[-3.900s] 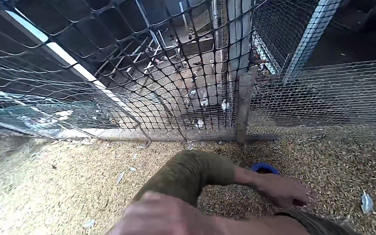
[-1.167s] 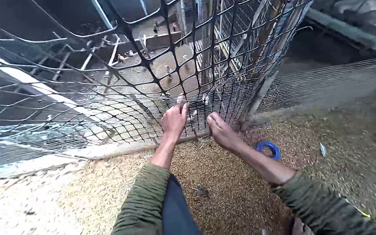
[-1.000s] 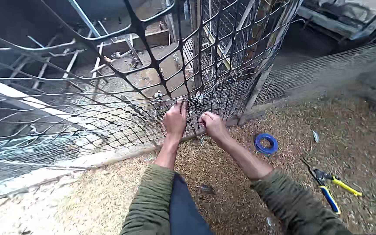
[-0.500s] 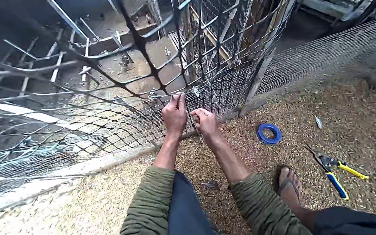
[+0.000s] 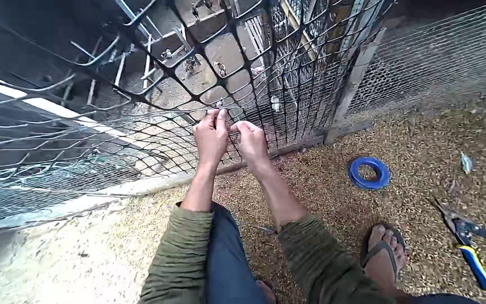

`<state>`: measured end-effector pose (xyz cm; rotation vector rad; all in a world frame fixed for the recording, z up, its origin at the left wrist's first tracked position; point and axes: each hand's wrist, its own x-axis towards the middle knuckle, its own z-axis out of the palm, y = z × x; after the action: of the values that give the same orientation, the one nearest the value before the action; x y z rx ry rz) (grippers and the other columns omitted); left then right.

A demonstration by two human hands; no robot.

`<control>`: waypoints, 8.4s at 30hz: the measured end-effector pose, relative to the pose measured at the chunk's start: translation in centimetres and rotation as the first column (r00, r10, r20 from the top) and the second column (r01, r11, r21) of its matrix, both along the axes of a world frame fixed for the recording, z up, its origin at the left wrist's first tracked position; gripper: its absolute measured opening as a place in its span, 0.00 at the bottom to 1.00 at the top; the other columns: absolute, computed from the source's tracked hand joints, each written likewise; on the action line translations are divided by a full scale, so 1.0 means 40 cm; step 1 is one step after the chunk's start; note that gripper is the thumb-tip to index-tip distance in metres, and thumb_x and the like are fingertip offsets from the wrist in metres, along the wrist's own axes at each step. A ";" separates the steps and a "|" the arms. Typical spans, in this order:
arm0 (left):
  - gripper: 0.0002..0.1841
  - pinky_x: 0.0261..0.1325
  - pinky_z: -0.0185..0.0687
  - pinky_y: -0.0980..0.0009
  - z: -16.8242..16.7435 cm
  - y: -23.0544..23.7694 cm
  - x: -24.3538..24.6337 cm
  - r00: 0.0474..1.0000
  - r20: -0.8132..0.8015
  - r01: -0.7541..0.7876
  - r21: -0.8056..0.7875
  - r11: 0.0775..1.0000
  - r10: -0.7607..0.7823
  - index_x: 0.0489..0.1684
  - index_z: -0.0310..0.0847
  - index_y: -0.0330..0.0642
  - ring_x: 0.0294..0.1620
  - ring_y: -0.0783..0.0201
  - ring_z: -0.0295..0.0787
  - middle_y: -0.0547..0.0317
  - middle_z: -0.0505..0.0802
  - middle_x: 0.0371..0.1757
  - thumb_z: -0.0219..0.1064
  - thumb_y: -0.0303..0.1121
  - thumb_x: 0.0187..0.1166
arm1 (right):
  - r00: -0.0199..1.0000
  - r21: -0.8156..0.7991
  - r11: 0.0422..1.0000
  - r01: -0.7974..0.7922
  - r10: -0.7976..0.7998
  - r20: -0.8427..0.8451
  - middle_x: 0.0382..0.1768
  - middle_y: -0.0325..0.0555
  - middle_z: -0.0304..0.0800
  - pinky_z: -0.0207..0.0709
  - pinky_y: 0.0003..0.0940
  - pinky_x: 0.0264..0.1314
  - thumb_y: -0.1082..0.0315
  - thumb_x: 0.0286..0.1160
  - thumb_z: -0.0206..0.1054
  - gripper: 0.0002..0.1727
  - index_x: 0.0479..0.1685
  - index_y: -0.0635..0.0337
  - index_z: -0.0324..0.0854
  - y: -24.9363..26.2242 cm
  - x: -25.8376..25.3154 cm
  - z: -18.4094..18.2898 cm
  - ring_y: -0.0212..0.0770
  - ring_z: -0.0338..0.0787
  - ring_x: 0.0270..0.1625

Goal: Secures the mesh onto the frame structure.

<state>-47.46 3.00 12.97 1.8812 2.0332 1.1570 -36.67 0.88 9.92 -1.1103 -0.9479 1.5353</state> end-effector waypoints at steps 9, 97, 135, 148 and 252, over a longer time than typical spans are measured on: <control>0.17 0.44 0.83 0.57 -0.013 -0.013 0.003 1.000 0.013 0.005 0.025 1.000 -0.006 0.51 0.89 0.37 0.32 0.62 0.89 0.53 0.93 0.32 0.58 0.41 0.91 | 0.993 0.006 1.000 -0.026 0.025 0.114 0.24 0.43 0.74 0.65 0.41 0.26 0.53 0.94 0.47 0.24 0.42 0.55 0.85 0.031 -0.012 0.041 0.39 0.70 0.24; 0.16 0.40 0.84 0.50 -0.042 -0.001 0.011 0.959 -0.248 -0.082 0.230 0.970 0.139 0.50 0.89 0.33 0.33 0.49 0.91 0.44 0.94 0.38 0.59 0.37 0.90 | 0.929 0.254 0.938 0.236 -0.295 0.223 0.35 0.41 0.97 0.82 0.40 0.45 0.60 0.82 0.70 0.11 0.49 0.54 0.95 0.072 -0.024 0.008 0.33 0.91 0.36; 0.13 0.25 0.75 0.76 0.007 0.023 0.094 0.645 0.763 -0.052 -0.007 0.999 0.039 0.64 0.81 0.42 0.17 0.73 0.73 0.67 0.78 0.21 0.53 0.34 0.94 | 0.904 -0.171 0.984 0.046 -0.114 -0.412 0.19 0.35 0.74 0.70 0.23 0.21 0.67 0.86 0.63 0.08 0.44 0.61 0.85 0.130 -0.021 0.038 0.28 0.72 0.18; 0.07 0.19 0.75 0.75 0.037 0.034 0.129 0.479 0.867 -0.164 -0.069 0.984 0.141 0.43 0.79 0.47 0.14 0.72 0.71 0.67 0.76 0.19 0.59 0.36 0.91 | 0.909 -0.156 0.988 -0.017 -0.050 -0.414 0.19 0.32 0.72 0.65 0.20 0.17 0.65 0.87 0.61 0.08 0.49 0.58 0.85 0.120 -0.001 0.044 0.25 0.67 0.15; 0.06 0.61 0.86 0.72 -0.003 -0.091 -0.104 0.820 -0.059 0.563 0.255 0.786 -0.569 0.40 0.94 0.34 0.54 0.69 0.91 0.54 0.95 0.47 0.72 0.26 0.73 | 0.896 0.739 0.664 -0.113 -0.254 0.365 0.37 0.50 0.96 0.88 0.33 0.46 0.75 0.73 0.71 0.08 0.42 0.65 0.95 -0.009 0.068 -0.020 0.38 0.95 0.39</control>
<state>-51.60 -0.64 12.84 2.3510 1.1779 1.2898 -33.97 0.51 9.14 -0.8543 -1.6392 0.6545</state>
